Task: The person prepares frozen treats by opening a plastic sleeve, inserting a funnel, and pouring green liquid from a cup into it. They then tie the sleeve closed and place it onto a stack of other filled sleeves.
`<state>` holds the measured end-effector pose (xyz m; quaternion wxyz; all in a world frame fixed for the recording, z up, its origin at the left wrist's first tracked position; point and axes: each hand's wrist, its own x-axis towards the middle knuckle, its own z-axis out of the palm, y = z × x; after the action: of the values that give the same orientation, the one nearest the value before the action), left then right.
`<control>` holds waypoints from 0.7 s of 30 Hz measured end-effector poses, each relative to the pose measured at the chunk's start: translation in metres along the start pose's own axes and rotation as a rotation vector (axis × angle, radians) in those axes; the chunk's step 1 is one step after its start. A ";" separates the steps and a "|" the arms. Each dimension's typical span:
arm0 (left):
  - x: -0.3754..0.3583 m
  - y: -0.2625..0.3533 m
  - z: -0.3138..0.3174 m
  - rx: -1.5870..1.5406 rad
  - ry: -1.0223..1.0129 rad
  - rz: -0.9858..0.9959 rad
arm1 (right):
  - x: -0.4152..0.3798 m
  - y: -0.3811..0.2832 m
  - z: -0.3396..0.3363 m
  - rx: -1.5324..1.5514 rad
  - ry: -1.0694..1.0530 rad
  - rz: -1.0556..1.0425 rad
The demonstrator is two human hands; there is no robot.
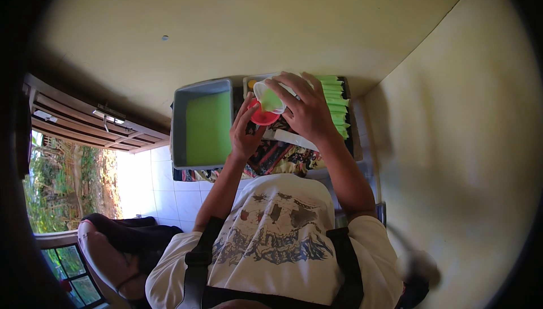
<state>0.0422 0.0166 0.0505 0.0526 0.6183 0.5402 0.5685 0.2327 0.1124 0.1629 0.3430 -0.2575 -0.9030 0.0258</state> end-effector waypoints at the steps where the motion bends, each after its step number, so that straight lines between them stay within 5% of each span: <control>1: 0.001 0.000 -0.001 0.000 0.005 0.002 | 0.001 0.000 0.000 0.000 0.003 -0.004; 21: 0.005 -0.028 -0.013 -0.045 0.027 -0.046 | 0.023 -0.007 0.011 -0.045 -0.004 -0.061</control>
<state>0.0145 0.0250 0.0392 0.0723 0.5967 0.5421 0.5872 0.2080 0.1182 0.1697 0.3359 -0.2376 -0.9114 -0.0043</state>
